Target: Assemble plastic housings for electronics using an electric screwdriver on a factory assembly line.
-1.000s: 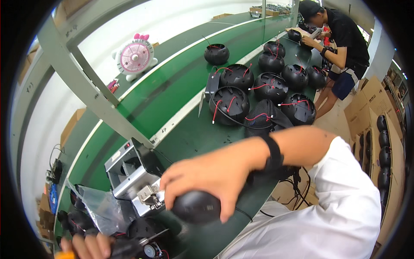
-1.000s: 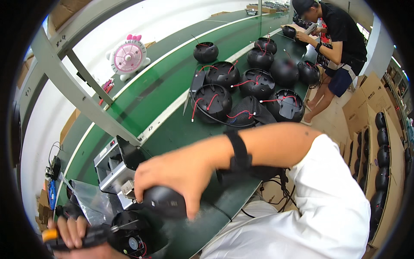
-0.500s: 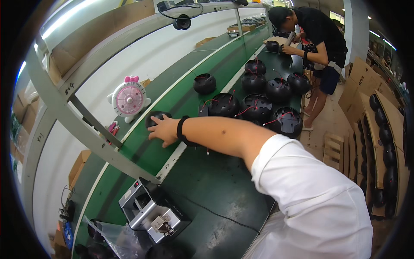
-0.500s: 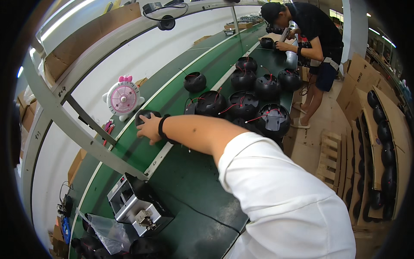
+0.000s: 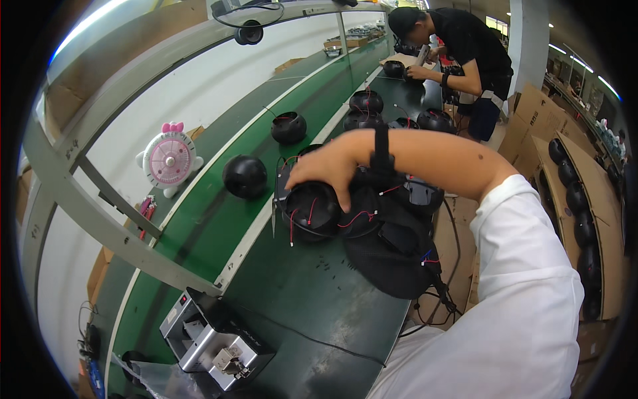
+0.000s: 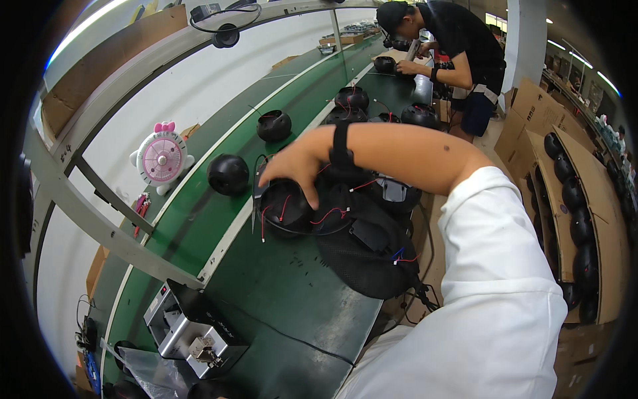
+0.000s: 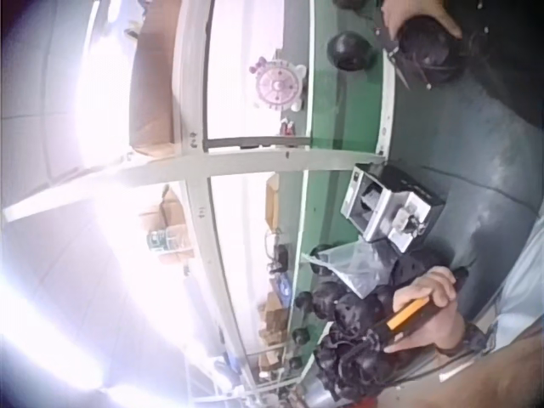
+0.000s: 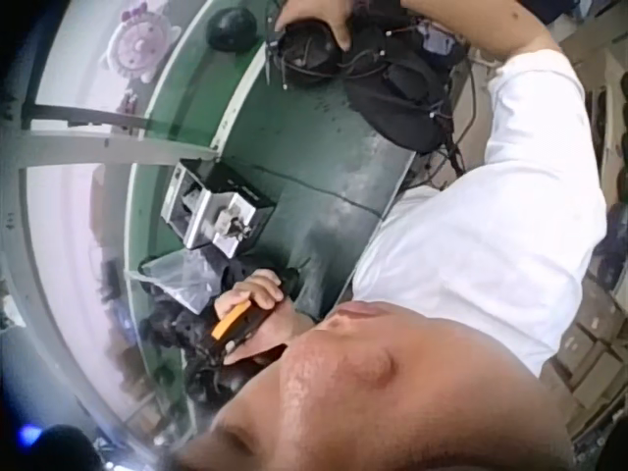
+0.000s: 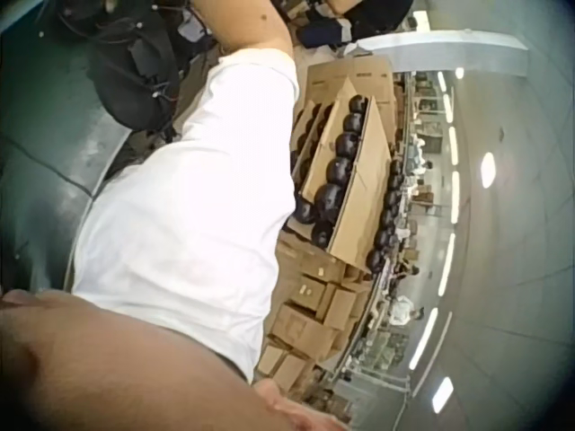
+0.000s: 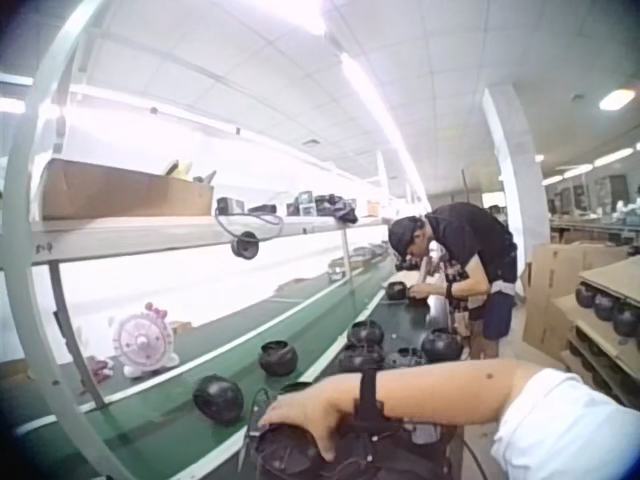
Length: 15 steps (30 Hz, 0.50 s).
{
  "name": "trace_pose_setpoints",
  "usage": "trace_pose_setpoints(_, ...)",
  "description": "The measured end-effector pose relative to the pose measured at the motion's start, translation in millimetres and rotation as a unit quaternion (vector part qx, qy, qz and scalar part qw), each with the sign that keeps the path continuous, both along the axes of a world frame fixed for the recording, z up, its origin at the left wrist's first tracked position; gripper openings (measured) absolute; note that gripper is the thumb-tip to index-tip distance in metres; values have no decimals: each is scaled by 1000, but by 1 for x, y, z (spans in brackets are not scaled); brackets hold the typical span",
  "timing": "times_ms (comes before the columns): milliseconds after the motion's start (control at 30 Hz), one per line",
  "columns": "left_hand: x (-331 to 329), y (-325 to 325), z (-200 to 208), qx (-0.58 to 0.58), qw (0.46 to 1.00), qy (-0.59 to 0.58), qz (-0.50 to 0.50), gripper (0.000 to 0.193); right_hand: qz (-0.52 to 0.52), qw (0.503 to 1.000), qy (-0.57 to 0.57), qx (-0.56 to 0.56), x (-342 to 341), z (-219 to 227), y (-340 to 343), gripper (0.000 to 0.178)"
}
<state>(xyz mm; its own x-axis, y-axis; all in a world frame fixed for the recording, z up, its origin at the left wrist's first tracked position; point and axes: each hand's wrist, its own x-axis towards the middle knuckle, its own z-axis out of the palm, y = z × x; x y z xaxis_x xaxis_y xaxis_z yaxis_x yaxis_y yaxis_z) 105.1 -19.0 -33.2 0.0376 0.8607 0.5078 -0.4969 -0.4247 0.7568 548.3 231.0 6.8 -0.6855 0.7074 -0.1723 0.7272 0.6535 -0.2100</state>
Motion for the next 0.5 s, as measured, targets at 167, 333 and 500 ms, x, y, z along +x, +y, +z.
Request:
trace_pose_setpoints(167, 11, 1, 0, -4, 1000, 16, 5, 92, -42, 998, -1, 43, -25, -41, -24, 142)
trace_pose_setpoints(333, 11, -11, 5, 11, 998, 64, 10, 94, -83, 995, -29, 42, -36, -34, -17, 138)
trace_pose_setpoints(500, -10, 0, 12, -13, 993, 53, 105, 97, -95, 974, -206, -27, -62, 16, 5, 128)
